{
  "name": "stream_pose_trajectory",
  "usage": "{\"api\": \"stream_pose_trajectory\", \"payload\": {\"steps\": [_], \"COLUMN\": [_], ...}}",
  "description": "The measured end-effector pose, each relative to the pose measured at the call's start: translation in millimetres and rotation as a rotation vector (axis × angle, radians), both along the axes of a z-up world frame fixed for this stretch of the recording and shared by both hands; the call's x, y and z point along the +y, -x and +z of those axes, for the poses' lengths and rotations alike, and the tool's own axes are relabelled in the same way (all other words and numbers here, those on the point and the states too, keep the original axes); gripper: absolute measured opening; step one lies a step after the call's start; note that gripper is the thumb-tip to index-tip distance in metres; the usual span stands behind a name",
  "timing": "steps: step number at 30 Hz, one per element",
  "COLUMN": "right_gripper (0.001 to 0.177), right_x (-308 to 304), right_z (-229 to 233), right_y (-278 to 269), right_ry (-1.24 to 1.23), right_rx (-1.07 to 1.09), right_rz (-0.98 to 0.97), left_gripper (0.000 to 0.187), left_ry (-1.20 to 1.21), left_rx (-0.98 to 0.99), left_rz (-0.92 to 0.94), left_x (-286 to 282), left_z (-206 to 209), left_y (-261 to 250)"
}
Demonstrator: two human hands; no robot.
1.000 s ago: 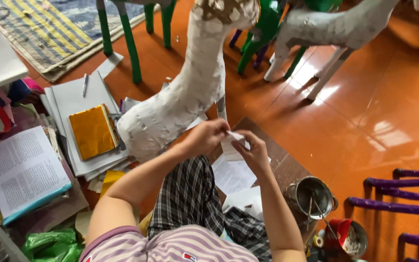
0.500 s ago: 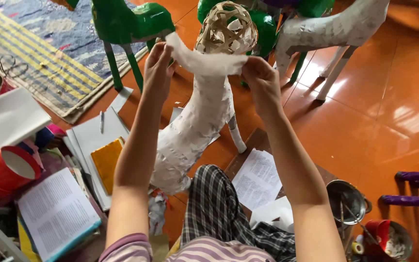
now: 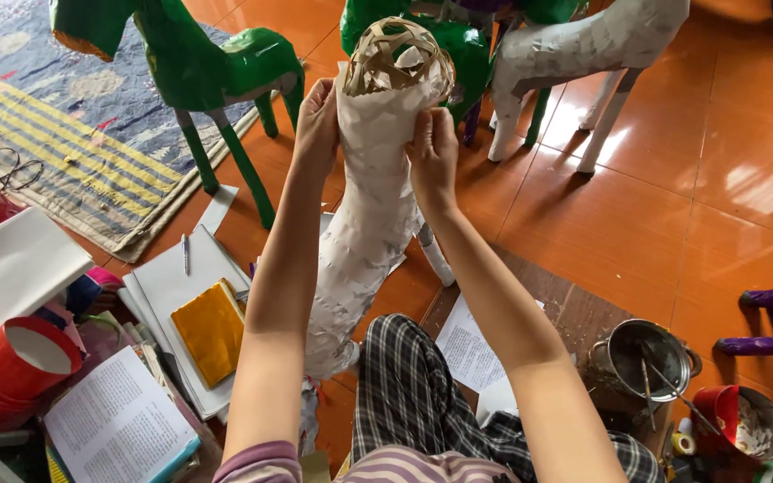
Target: Cutting paper strips with scissors and applying them to a paper-mache sculpture with glue.
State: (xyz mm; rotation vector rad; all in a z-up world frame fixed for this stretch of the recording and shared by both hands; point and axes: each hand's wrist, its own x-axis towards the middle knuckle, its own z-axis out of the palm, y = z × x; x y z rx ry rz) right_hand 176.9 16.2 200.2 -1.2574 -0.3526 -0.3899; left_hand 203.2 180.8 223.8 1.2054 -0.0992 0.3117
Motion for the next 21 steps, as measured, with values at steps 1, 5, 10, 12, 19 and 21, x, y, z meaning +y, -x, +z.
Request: {"api": "stream_pose_trajectory", "payload": {"steps": [1,5,10,12,19,21], "right_gripper": [0.023,0.029,0.028,0.029,0.011,0.005], "right_x": [3.4,13.8,21.1,20.8,11.3,4.6], "right_z": [-3.7,-6.4,-10.3,-12.1,-18.7,-7.2], "right_y": [-3.1,-1.1,-5.7,-6.7,-7.9,6.6], "right_ry": [0.06,0.104,0.054,0.051,0.108,0.063], "right_rx": [-0.075,-0.101,-0.018,0.005,-0.089,-0.125], "right_rz": [-0.104,-0.222,-0.244,-0.233,-0.219,-0.239], "left_gripper": [0.024,0.017,0.03,0.019,0.027,0.015], "left_ry": [-0.017,-0.033,0.072,0.069,-0.196,-0.314], "left_rx": [0.008,0.042,0.222,0.227,0.236,0.109], "left_rz": [-0.006,-0.018,-0.093,-0.1,0.087,0.212], "left_x": [-0.4,0.9,-17.1,-17.3,-6.6,1.1], "left_z": [2.1,4.7,37.1,33.5,22.8,20.1], "left_y": [0.3,-4.2,23.5,18.9,3.2,11.0]}}
